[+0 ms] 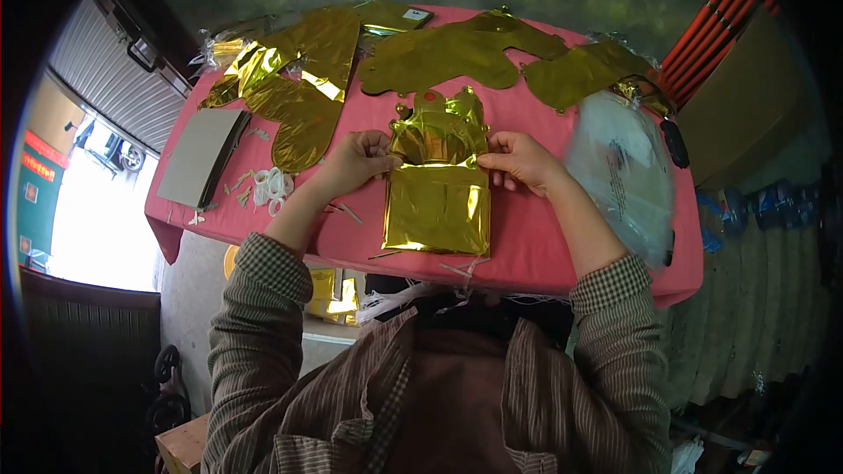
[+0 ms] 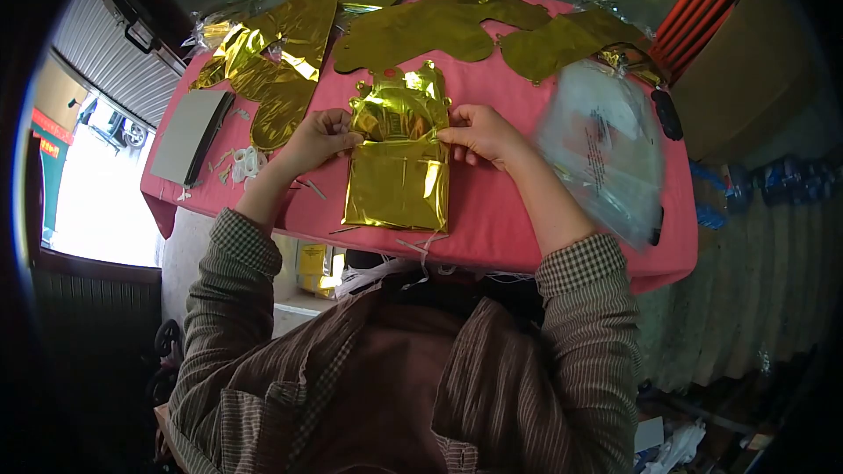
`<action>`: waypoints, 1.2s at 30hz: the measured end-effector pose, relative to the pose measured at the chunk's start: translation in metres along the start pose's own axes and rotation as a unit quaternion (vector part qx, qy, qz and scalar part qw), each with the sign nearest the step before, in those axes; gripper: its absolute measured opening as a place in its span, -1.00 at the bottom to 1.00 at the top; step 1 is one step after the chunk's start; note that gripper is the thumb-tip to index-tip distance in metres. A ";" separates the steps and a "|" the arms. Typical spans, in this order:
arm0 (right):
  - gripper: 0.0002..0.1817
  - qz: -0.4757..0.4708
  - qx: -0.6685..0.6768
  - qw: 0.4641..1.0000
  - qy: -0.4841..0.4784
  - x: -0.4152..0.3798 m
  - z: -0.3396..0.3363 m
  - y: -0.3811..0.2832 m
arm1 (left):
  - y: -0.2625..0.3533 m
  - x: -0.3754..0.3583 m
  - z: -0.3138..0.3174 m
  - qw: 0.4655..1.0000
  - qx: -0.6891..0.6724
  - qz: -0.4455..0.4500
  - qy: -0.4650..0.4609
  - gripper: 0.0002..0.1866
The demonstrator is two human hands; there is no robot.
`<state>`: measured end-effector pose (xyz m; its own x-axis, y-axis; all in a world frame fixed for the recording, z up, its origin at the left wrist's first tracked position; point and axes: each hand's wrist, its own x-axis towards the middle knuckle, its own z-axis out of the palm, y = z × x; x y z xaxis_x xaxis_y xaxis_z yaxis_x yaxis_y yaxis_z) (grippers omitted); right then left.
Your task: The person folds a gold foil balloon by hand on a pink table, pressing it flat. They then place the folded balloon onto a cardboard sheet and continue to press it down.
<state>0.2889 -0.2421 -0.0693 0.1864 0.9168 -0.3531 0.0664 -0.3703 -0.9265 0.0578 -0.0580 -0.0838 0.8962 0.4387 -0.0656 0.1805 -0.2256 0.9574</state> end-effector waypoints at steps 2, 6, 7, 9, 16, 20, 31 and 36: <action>-0.70 -0.038 0.053 0.998 0.017 -0.001 0.005 0.000 | 0.002 -0.002 0.000 1.000 -0.007 -0.015 -0.001 -0.80; -0.58 0.012 0.137 0.990 -0.026 -0.007 0.006 -0.008 | 0.002 -0.004 0.000 1.000 0.004 -0.007 0.004 -0.84; -0.62 0.014 0.124 0.991 -0.048 -0.007 0.007 -0.009 | 0.002 -0.004 0.000 1.000 0.007 -0.012 0.004 -0.84; -0.65 0.018 0.111 0.991 -0.070 -0.007 0.010 -0.009 | -0.002 -0.002 -0.001 1.000 0.006 -0.011 0.001 -0.83; -0.85 0.010 0.038 0.998 -0.044 0.001 0.021 -0.007 | -0.004 0.001 -0.002 0.999 -0.002 -0.039 -0.021 -0.75; -0.89 0.017 0.034 0.999 -0.033 0.001 0.021 -0.008 | 0.016 -0.005 0.001 0.998 0.007 -0.063 -0.025 -0.73; -0.90 0.007 0.023 1.000 -0.006 0.006 0.019 0.006 | 0.010 -0.010 -0.014 0.978 -0.155 -0.100 -0.102 -0.89; -0.91 0.002 0.022 1.000 0.000 -0.001 0.022 -0.001 | 0.010 -0.016 -0.022 0.959 -0.206 -0.168 -0.099 -0.86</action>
<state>0.2673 -0.2393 -0.0706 0.1873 0.9149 -0.3575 0.0224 -0.3678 -0.9296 0.0360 -0.0478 -0.0672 0.8827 0.2432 -0.4021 0.3329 0.2802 0.9004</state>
